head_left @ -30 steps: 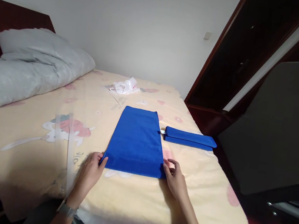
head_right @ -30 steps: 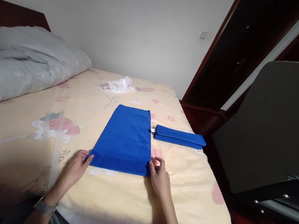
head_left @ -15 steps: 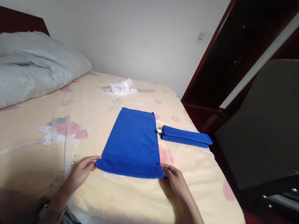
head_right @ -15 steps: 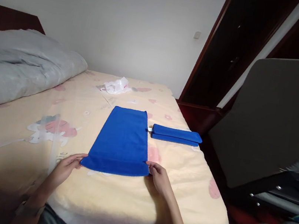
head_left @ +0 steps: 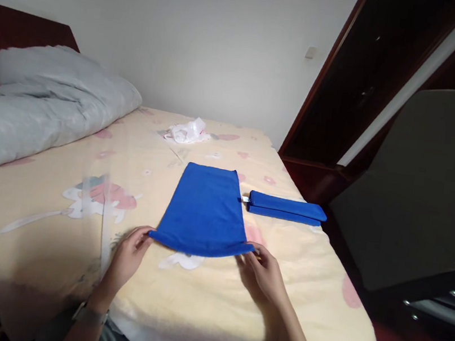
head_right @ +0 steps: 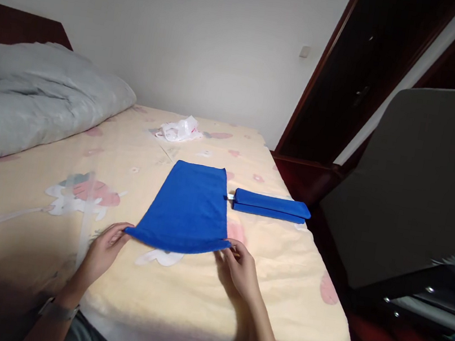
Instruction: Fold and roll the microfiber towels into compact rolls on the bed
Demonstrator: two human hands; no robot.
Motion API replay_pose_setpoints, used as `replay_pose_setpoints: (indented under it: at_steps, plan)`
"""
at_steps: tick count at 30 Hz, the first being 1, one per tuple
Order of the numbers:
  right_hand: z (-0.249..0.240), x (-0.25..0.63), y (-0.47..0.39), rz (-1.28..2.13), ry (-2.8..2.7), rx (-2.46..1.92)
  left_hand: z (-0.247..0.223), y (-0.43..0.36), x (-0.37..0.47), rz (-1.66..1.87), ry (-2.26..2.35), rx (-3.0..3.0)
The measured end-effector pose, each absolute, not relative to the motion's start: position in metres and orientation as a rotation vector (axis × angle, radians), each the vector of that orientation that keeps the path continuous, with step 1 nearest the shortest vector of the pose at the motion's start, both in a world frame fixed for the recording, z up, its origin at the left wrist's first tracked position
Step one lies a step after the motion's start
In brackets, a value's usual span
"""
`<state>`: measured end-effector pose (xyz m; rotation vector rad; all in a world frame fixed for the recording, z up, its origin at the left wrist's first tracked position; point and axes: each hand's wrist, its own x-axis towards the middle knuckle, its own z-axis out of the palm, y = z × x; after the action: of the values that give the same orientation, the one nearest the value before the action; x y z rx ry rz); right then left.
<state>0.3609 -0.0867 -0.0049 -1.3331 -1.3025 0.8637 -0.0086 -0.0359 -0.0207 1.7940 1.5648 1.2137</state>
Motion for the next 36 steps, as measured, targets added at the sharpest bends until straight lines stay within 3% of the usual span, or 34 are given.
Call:
replay_pose_setpoints:
  at_steps: [10,23,32,36]
  plan:
    - [-0.008,0.364,-0.092,0.83,-1.319,-1.537,-0.023,-0.036,-0.002,1.214,1.559,1.548]
    - [-0.003,0.349,-0.093,0.396,-1.485,-2.087,-0.013,-0.049,0.01,0.913,1.92,2.056]
    - [-0.007,0.355,-0.084,0.662,-1.307,-2.048,-0.012,-0.041,0.009,0.861,1.886,1.743]
    - [-0.008,0.349,-0.083,0.62,-1.304,-2.049,-0.016,-0.037,0.01,1.026,1.704,1.539]
